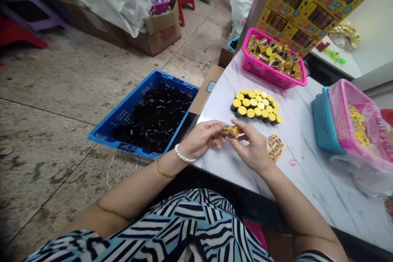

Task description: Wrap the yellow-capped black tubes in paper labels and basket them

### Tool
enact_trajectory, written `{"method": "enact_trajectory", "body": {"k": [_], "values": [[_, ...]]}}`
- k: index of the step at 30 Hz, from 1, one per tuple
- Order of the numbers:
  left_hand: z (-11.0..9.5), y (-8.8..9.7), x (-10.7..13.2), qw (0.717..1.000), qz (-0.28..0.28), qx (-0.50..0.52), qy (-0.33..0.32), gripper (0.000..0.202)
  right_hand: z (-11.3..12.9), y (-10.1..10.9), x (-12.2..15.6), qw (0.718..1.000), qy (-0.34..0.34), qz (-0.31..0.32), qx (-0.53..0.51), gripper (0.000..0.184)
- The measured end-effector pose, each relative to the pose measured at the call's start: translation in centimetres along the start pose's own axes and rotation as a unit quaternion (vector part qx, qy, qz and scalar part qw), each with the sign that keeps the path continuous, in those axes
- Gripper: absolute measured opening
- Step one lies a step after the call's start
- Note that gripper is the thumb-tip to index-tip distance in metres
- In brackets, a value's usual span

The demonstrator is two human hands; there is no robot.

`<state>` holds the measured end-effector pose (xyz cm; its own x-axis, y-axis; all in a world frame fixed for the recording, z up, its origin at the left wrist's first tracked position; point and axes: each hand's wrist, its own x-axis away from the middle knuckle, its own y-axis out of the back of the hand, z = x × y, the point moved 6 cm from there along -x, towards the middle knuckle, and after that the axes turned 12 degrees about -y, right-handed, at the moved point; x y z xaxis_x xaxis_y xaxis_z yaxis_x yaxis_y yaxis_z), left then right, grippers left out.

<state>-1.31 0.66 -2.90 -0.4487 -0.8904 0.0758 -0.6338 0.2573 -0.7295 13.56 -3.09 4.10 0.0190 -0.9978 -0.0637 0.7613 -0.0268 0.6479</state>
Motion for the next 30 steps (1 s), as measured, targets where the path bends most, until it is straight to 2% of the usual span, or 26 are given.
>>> {"method": "enact_trajectory", "body": {"k": [3,6,10,14,19,24,27,29,30], "values": [[-0.1,0.0,0.0,1.000,-0.006,0.027,-0.007,0.048,-0.1,0.0,-0.5,0.997,-0.032,0.051,-0.039,0.053],[-0.1,0.1,0.1,1.000,-0.009,0.014,-0.017,0.052,0.3,-0.2,-0.4,0.994,-0.039,0.061,-0.076,0.060],[-0.2,0.1,0.3,0.999,-0.003,0.037,-0.021,0.053,0.3,-0.2,-0.9,0.985,-0.063,0.059,-0.150,0.041],[-0.1,0.4,0.2,0.997,0.009,0.072,0.006,0.054,-1.8,-0.9,-1.8,0.953,-0.150,0.122,-0.233,0.042],[0.2,0.9,0.0,0.997,-0.006,0.077,0.020,0.049,-3.3,-1.8,-1.9,0.942,-0.178,0.130,-0.252,0.044],[0.2,1.1,-0.1,0.997,-0.020,0.066,0.014,0.049,-2.6,-1.8,-2.6,0.941,-0.170,0.169,-0.241,0.041],[0.0,1.3,0.2,0.998,-0.035,0.053,0.027,0.065,-1.2,-0.2,-6.3,0.956,-0.142,0.182,-0.183,0.037],[-0.1,1.1,0.4,0.998,-0.024,0.038,0.039,0.079,0.0,2.5,-11.3,0.985,-0.097,0.098,-0.107,0.032],[-0.2,1.0,0.5,0.999,-0.013,0.027,0.044,0.081,0.7,4.3,-14.4,0.996,-0.068,0.023,-0.060,0.030]]}}
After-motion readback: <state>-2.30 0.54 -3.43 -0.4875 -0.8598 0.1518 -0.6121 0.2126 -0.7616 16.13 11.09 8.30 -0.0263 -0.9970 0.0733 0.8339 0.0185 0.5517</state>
